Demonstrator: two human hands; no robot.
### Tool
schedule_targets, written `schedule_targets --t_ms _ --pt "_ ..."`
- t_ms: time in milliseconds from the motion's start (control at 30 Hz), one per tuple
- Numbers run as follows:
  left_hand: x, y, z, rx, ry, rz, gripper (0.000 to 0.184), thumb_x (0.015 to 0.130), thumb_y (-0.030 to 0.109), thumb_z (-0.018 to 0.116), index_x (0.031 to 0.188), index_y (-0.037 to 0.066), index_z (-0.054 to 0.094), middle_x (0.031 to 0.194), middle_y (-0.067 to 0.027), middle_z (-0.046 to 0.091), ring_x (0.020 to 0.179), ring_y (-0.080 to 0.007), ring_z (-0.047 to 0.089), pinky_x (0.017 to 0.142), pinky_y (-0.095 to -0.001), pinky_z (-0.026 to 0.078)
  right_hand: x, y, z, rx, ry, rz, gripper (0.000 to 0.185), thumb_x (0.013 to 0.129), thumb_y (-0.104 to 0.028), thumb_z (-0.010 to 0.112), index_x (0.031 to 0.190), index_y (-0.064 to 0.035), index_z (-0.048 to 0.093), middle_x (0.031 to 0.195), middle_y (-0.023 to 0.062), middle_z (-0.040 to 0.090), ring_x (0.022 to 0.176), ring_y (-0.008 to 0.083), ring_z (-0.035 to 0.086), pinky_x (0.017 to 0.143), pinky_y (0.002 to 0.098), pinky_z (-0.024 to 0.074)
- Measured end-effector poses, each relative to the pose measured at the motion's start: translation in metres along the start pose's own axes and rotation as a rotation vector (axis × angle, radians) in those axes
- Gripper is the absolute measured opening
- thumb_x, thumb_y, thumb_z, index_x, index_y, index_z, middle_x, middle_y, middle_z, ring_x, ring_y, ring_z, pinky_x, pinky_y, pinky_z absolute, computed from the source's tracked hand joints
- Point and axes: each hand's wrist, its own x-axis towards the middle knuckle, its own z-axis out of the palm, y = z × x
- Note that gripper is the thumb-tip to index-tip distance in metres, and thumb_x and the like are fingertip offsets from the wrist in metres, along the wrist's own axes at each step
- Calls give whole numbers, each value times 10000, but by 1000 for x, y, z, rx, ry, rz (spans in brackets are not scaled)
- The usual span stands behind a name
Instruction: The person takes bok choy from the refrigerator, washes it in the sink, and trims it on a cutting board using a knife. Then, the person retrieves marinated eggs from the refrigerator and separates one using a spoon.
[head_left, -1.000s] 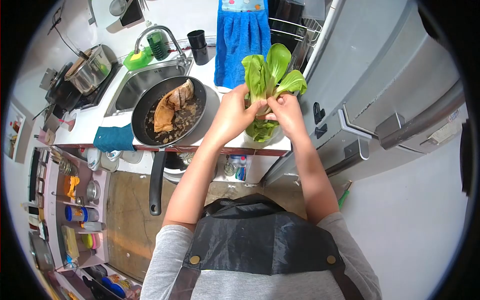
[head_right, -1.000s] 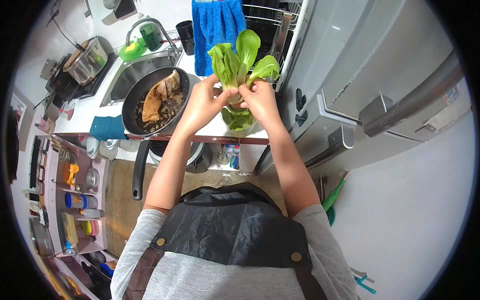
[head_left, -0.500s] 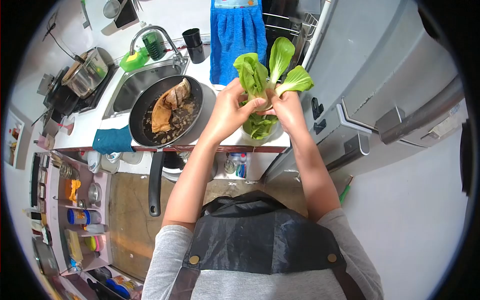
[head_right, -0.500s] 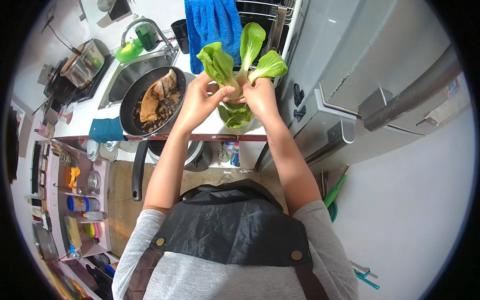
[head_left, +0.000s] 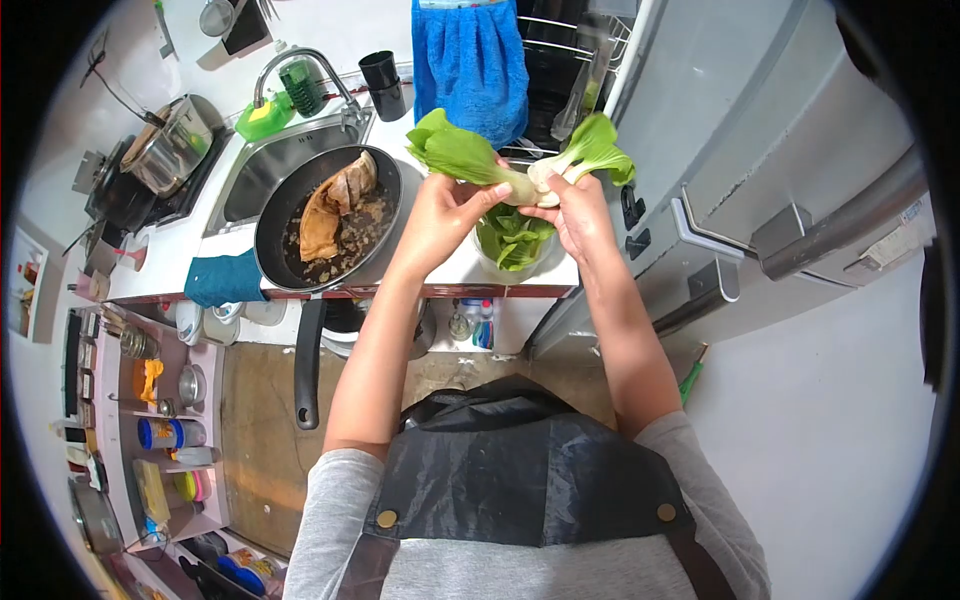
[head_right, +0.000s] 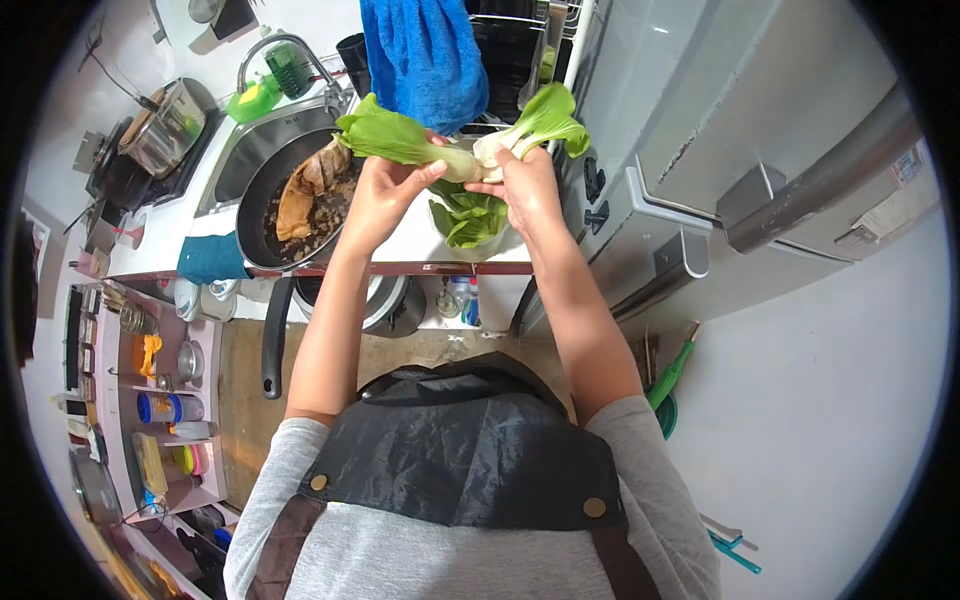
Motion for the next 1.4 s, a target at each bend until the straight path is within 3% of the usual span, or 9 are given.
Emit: schedule_targets --t_ms 300,500,767,867,933,1000,1100,1167,1400 --pt "9 18 -4 220 -14 -145 283 778 166 739 981 -9 645 941 -95 684 844 -140 643 748 -295 514 -52 -15 -20 -835 -10 -89 249 924 -125 492 931 98 602 778 156 660 629 206 652 602 298 513" --pt "12 -3 46 928 -100 -366 281 636 204 750 783 -21 668 764 -212 656 758 -361 654 696 -422 528 -89 6 -53 -847 -31 -50 322 925 -151 515 854 160 563 725 191 621 630 235 676 558 307 553" --pt "16 -59 51 974 -25 -282 238 635 171 737 688 -45 650 698 -239 630 697 -386 641 663 -438 521 -97 65 -64 -543 -65 65 250 962 -124 459 1092 76 532 951 139 607 807 196 639 621 326 595" --pt "11 -18 50 980 -47 -391 299 656 190 731 835 -37 655 788 -224 642 764 -376 642 683 -441 517 -89 128 -67 -420 -160 -55 276 960 -128 478 1146 75 484 1037 141 573 865 203 613 665 347 592" --pt "-13 9 50 971 184 -149 412 695 200 716 1033 -9 606 907 -190 625 878 -362 620 737 -437 505 -96 110 -28 -108 -121 74 346 964 -195 501 1200 55 461 1087 116 557 940 180 564 784 361 544" --pt "-44 38 44 1006 282 39 489 730 193 702 1159 27 538 1005 -167 576 976 -351 574 782 -427 489 -91 119 -17 -243 -36 -10 302 947 -249 534 1007 45 565 933 88 602 818 167 566 701 330 472" --pt "-110 93 29 750 21 -61 415 760 161 684 1137 35 565 1048 -166 557 1005 -347 552 810 -414 482 -87 154 -31 -500 -180 -298 370 967 -262 490 1110 71 564 1060 157 621 896 183 615 707 320 523" --pt "-149 123 -1 539 -210 -137 364 784 140 675 1118 32 578 1033 -146 575 981 -335 567 816 -400 482 -107 170 -18 20 3 19 359 978 -237 465 1117 80 561 1074 163 615 889 196 626 706 312 555" --pt "-257 179 -184 331 -174 -397 226 839 155 664 1024 27 643 952 -118 644 885 -280 627 769 -347 501 -224 309 33 -170 74 499 324 970 -177 449 1158 88 453 1029 193 589 863 286 654 665 413 598"
